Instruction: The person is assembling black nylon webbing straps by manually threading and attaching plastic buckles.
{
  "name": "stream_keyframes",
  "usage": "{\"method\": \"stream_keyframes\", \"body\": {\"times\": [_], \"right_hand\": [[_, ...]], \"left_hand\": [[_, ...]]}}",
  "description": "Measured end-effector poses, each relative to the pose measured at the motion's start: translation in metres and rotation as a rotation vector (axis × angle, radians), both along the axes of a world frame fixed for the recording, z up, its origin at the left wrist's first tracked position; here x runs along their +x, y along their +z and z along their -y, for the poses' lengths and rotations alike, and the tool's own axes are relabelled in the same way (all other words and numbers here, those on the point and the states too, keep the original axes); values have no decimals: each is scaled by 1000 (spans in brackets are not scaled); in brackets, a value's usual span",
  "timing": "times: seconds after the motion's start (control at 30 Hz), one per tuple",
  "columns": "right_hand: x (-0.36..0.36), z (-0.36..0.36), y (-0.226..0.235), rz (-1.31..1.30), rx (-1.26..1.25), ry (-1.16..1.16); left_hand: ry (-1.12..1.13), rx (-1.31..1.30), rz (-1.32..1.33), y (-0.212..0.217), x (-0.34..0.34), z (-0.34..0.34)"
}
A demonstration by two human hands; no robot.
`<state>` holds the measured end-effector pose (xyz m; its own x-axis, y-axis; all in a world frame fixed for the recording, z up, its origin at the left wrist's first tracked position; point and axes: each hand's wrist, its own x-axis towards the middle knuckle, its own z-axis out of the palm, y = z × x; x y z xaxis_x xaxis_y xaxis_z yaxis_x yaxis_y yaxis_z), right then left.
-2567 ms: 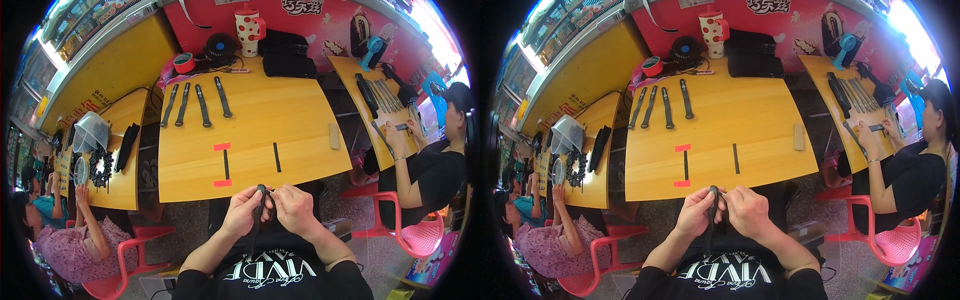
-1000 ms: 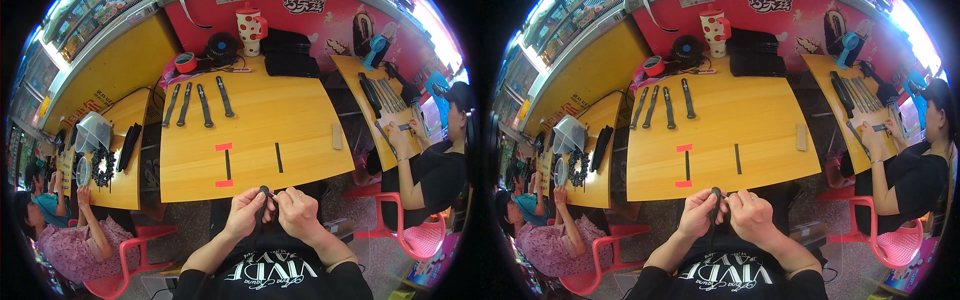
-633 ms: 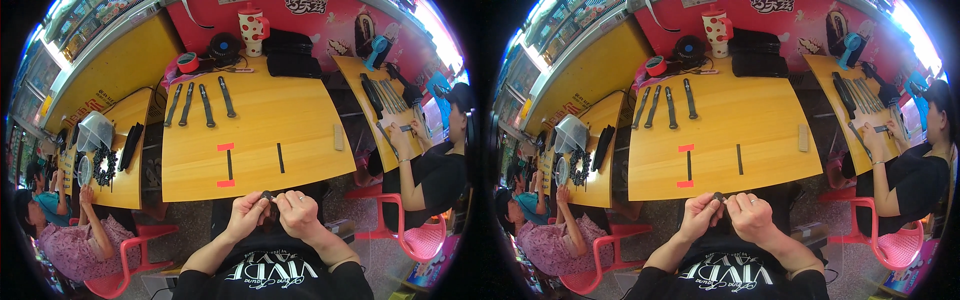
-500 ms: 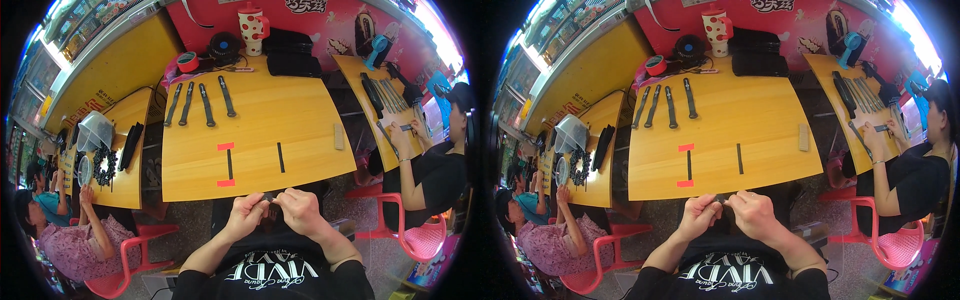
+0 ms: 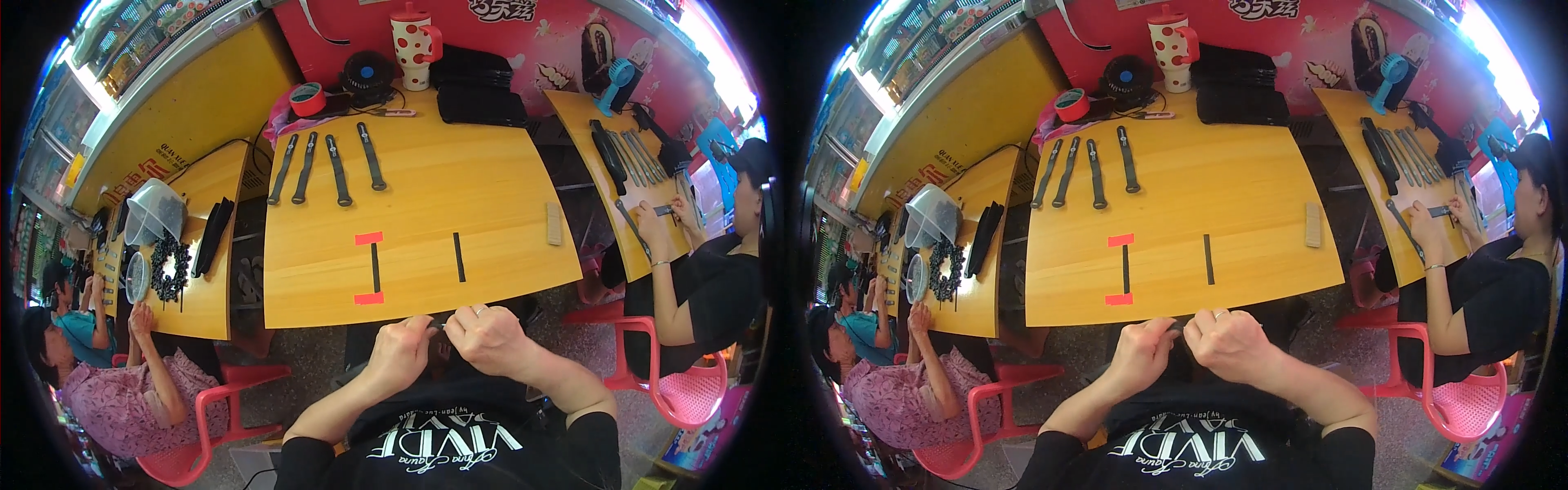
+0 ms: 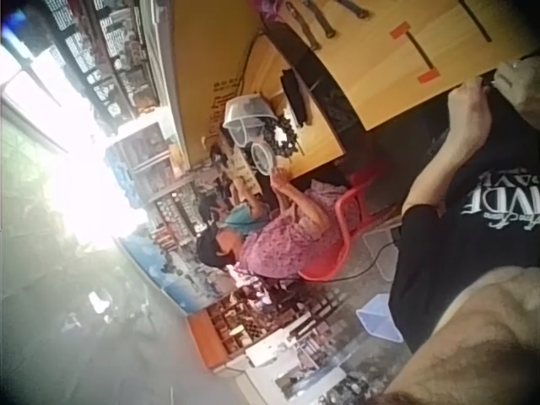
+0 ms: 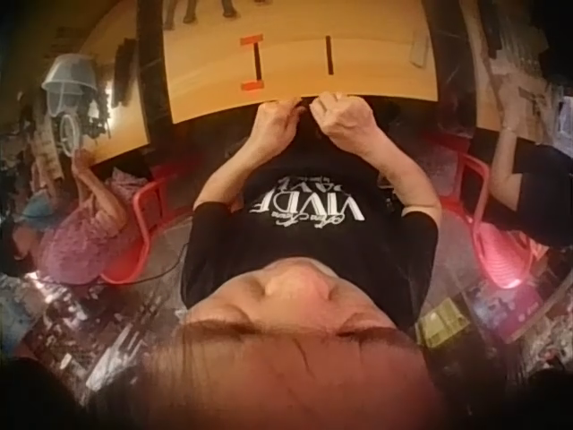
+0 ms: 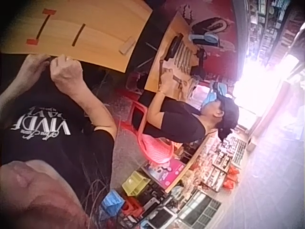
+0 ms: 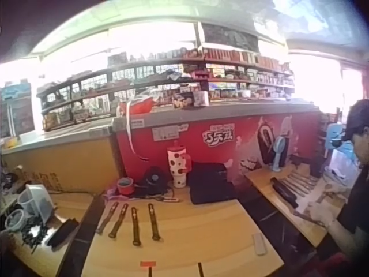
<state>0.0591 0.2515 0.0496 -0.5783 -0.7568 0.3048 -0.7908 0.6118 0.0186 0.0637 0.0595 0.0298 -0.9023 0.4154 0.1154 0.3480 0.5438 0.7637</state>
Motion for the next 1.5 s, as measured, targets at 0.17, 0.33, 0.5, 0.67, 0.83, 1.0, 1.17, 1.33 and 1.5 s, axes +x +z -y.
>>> {"method": "stream_keyframes", "body": {"times": [0.17, 0.33, 0.5, 0.67, 0.83, 1.0, 1.17, 1.33, 1.5], "right_hand": [[25, 34, -11, -154, -91, -398], [26, 44, -18, -257, -117, -462], [21, 43, -20, -248, -165, -519], [9, 18, -17, -65, -284, -362], [2, 5, -14, 113, -330, -176], [20, 20, -21, -172, -71, -270], [10, 9, -31, 42, -303, -142], [2, 1, -16, 73, -330, -86], [-1, -2, -7, 211, -307, -23]], "left_hand": [[211, 242, -6, -12, 5, -13], [244, 406, 147, -7, 8, -16], [260, 447, 35, -16, 7, -23], [130, 400, 84, -13, 8, -9], [-28, 191, -45, -7, 5, 2], [107, 206, 16, -19, 19, -6], [-54, 851, 811, -22, 11, 4], [-122, 1078, 1135, -18, -5, 16], [-122, 1096, 1169, -25, -5, 19]]}}
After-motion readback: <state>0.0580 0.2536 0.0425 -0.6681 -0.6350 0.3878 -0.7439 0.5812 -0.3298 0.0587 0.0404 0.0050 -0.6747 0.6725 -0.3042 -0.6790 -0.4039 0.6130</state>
